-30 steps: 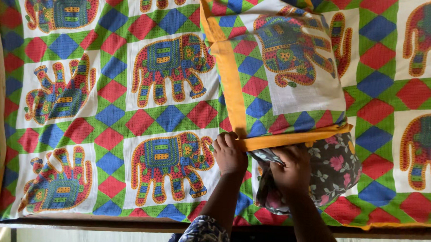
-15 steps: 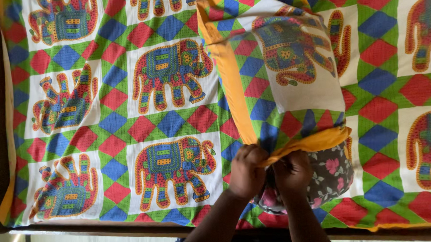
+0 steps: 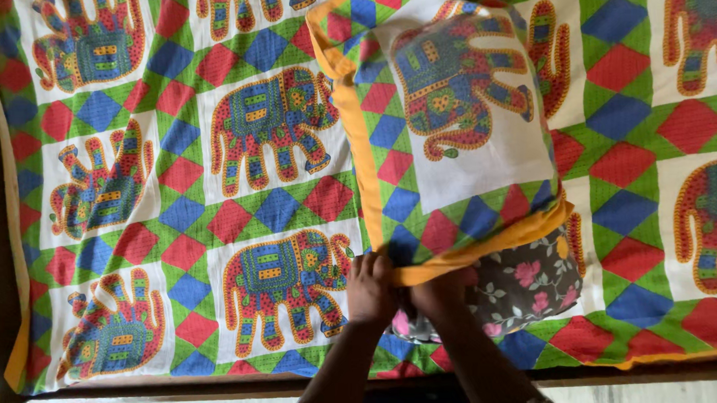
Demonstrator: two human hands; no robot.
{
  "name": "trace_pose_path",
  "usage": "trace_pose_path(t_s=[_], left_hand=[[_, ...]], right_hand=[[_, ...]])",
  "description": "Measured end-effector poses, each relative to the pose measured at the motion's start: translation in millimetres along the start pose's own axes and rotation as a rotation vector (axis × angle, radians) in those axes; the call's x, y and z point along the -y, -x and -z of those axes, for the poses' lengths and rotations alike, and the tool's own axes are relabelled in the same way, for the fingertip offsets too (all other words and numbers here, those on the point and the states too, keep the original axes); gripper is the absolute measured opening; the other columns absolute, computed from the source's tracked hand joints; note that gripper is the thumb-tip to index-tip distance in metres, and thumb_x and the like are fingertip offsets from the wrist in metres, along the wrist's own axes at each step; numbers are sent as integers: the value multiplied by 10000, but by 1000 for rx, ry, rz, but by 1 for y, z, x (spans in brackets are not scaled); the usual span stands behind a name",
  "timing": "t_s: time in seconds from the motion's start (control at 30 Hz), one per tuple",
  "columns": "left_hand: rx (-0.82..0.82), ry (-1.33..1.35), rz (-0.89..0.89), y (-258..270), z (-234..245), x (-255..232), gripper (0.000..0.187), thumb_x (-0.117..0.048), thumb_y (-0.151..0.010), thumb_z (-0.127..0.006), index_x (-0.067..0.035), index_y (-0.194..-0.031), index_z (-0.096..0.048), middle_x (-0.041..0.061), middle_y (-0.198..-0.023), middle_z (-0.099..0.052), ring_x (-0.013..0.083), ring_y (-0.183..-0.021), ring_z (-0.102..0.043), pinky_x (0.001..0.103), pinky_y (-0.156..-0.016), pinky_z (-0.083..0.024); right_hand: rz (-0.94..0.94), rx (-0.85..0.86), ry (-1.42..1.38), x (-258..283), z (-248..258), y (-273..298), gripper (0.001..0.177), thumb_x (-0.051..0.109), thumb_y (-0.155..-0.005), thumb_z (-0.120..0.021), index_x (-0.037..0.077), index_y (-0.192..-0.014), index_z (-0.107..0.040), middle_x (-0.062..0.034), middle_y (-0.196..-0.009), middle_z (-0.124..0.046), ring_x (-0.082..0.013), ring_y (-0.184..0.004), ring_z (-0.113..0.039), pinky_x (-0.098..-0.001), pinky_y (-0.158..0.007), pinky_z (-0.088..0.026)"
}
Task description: The person puts a pillow inside a pillowcase by hand on a bed.
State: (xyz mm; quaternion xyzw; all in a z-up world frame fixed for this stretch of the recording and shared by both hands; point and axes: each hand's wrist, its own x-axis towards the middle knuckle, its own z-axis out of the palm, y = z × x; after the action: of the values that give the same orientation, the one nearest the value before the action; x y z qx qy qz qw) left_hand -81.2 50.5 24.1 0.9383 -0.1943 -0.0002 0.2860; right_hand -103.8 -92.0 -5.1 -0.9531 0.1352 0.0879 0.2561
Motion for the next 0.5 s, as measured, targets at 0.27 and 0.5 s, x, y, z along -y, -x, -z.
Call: trace_pose_path(t_s=[0.27,0.5], left_hand=[[59,129,261,19,-26,25,502,-26,-727,-654,-29,-1228,-645,161,-1016,-671,409,-979,-634,487,-859,-541],[-80,237,41,-26,-5,-8,199,-22,-717,-692,-87,-886,-609,157,-972,-699,419,-898,-672,492,-786,-571]], right_hand=[[-172,21,436,29,-74,22,170,77,-781,-732,69,-950,-716,-136,-964,-705,-350,-966,-658,-468,-855,-517],[-26,-51,268,-6,-24,1,193,100,-771,-725,75,-962,-722,-154,-986,-706,-393,-1007,-640,-506,-884,-501]])
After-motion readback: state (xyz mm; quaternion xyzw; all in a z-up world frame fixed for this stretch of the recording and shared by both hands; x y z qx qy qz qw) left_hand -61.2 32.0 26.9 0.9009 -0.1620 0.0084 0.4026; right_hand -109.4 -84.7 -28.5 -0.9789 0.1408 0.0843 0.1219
